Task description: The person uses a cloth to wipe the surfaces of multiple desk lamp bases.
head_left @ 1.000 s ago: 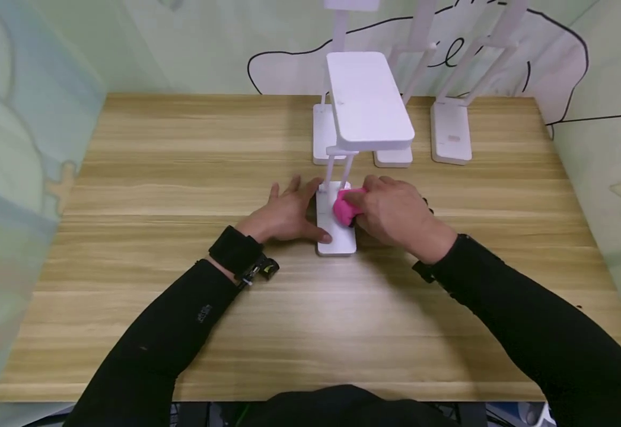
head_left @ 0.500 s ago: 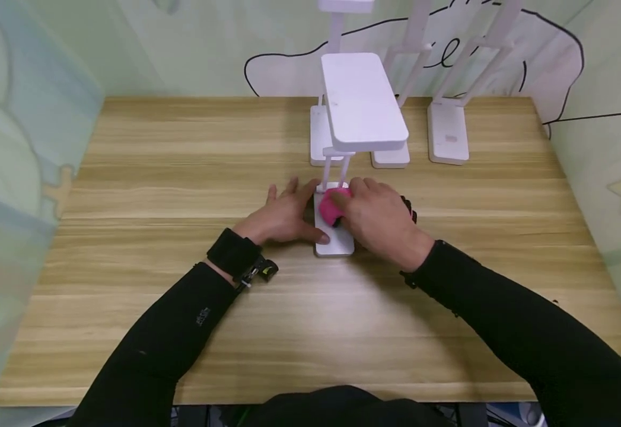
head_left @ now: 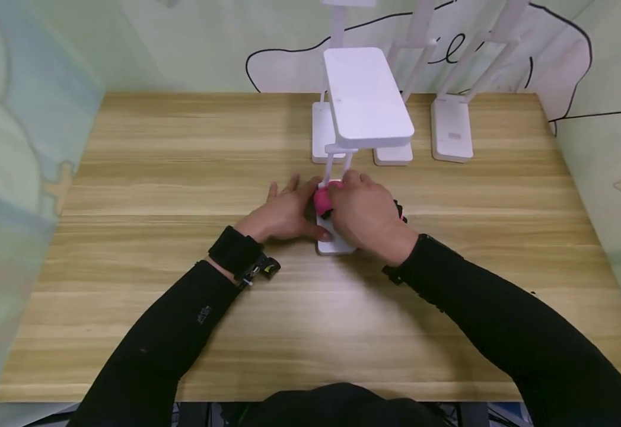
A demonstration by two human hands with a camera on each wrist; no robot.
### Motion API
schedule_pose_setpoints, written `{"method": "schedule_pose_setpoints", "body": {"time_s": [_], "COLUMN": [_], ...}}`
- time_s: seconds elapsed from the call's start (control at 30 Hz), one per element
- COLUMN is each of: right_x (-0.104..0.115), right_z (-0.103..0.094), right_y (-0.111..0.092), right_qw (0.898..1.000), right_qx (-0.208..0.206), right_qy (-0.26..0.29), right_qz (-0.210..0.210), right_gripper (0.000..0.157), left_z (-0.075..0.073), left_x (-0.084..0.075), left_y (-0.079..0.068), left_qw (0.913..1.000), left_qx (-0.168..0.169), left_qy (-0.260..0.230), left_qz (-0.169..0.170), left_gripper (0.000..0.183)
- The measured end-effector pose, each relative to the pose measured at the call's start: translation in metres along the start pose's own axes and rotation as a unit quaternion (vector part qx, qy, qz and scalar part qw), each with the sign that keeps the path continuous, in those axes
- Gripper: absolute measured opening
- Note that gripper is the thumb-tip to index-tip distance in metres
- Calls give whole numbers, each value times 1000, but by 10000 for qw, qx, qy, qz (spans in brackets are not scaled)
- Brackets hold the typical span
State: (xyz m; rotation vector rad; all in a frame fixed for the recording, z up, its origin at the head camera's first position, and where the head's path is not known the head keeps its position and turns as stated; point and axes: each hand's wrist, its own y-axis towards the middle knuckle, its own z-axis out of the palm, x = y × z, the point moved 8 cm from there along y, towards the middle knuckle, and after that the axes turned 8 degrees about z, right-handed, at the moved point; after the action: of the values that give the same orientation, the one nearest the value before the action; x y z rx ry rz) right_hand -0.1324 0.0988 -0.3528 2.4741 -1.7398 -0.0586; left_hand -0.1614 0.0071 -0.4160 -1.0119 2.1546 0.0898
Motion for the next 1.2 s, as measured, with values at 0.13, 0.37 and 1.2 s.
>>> {"method": "schedule_pose_setpoints", "body": {"time_s": [0.13, 0.37, 1.2], "right_x": [-12, 15, -69], "right_z": [4, 5, 23], "right_y": [-8, -8, -22], "right_qw": [9926, 9896, 9842], "right_qx": [823, 172, 644], "right_qy": [874, 1043, 1340], "right_qz": [188, -970, -960], "right_gripper": [17, 28, 45], "left_z": [2, 0, 5], "left_x": [-1, 7, 3], "left_y": [1, -3, -2], "left_qw": [10000, 9997, 9995], "left_qx": [10, -17, 141], "left_qy": [24, 188, 9], "left_qz": [-21, -137, -275], "left_gripper": [114, 118, 117]}}
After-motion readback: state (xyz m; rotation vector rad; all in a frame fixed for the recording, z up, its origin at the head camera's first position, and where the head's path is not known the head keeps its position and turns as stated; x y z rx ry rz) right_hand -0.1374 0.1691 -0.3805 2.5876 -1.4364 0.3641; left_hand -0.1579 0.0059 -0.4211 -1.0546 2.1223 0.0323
